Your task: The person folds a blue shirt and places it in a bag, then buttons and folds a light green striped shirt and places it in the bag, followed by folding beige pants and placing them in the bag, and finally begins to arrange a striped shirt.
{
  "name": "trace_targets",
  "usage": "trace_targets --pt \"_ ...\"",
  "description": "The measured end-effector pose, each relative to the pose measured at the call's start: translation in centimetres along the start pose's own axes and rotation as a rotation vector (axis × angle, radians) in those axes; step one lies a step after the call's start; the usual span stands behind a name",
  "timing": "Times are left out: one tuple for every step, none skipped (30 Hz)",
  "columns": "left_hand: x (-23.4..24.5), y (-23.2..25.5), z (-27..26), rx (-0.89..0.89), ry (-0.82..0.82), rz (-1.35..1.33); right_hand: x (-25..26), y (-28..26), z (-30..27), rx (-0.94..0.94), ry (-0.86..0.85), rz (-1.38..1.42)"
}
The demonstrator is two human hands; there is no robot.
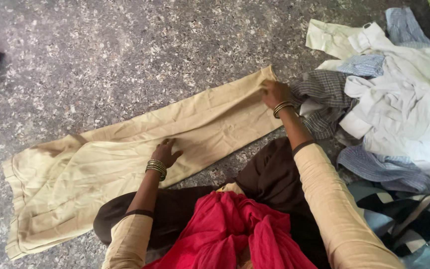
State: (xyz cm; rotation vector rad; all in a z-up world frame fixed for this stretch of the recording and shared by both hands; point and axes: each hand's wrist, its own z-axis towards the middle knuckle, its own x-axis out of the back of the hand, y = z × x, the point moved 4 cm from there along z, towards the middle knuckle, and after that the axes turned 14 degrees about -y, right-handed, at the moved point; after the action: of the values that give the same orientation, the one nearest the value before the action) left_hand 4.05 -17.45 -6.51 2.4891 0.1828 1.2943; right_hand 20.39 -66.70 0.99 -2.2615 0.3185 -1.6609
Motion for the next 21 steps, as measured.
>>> trace_targets --pt "0.1 0.1 0.1 -0.071 0.035 0.001 1.0 1.2 1.5 0.035 0.134 0.315" --pt "0.2 0.4 0.2 -0.068 0.034 -0.007 2.3 1.9 3.3 0.083 0.285 0.426" --pt "0.5 0.6 0.5 0.024 0.006 0.004 3.2 2.6 4.0 0.123 0.439 0.536" --pt "0.9 0.7 0.3 0.117 -0.022 0.016 3.0 2.9 4.0 0.117 0.436 0.532" --pt "1.5 1.2 0.0 0.108 -0.024 0.016 3.4 2.7 4.0 0.236 0.425 0.521" --pt "1.8 1.3 -0.2 0.165 -0.044 0.027 3.5 2.7 3.5 0.354 0.411 0.507" --pt "2.1 1.1 -0.5 0.226 -0.062 0.038 2.6 3.3 2.3 0.264 0.344 0.247" --pt "2.2 1.1 -0.5 0.221 -0.063 0.039 1.7 4.5 0.5 0.171 0.272 -0.012" --pt "2.3 0.6 -0.5 0.24 -0.091 0.046 0.5 6.2 -1.3 0.043 0.167 -0.238" --pt "2.2 0.0 -0.5 0.259 -0.119 0.053 -0.2 8.7 -3.4 -0.086 0.058 -0.46" --pt "2.2 -0.1 -0.2 0.233 -0.126 0.075 -0.2 12.2 -7.1 -0.115 -0.009 -0.761" --pt "2.1 -0.3 -0.2 0.221 -0.129 0.06 -0.8 14.8 -9.9 -0.142 -0.088 -1.06" --pt "2.0 -0.4 -0.1 0.214 -0.135 0.042 -0.1 18.7 -12.2 -0.388 -0.1 -0.444" --pt "2.1 -0.3 0.5 0.195 -0.146 0.062 0.2 22.2 -14.9 -0.598 -0.088 0.184" --pt "1.9 -0.2 0.3 0.2 -0.14 0.064 0.4 23.1 -15.3 -0.615 -0.088 0.192" --pt "1.7 0.0 0.1 0.205 -0.134 0.066 1.6 23.2 -14.9 -0.494 0.012 0.061" --pt "1.8 0.5 0.0 0.199 -0.135 0.074 3.1 22.5 -14.3 -0.363 0.116 -0.072" --pt "1.8 1.0 -0.2 0.237 -0.162 0.112 3.3 22.0 -14.0 -0.453 -0.009 -0.037" --pt "1.9 1.6 -0.3 0.274 -0.181 0.147 3.4 20.7 -13.1 -0.539 -0.129 -0.001" --pt "2.2 2.3 -0.4 0.268 -0.175 0.154 3.6 18.2 -11.9 -0.492 -0.061 -0.012" --pt "2.3 2.8 -0.7 0.286 -0.177 0.141 3.3 15.5 -10.9 -0.45 -0.001 -0.021"
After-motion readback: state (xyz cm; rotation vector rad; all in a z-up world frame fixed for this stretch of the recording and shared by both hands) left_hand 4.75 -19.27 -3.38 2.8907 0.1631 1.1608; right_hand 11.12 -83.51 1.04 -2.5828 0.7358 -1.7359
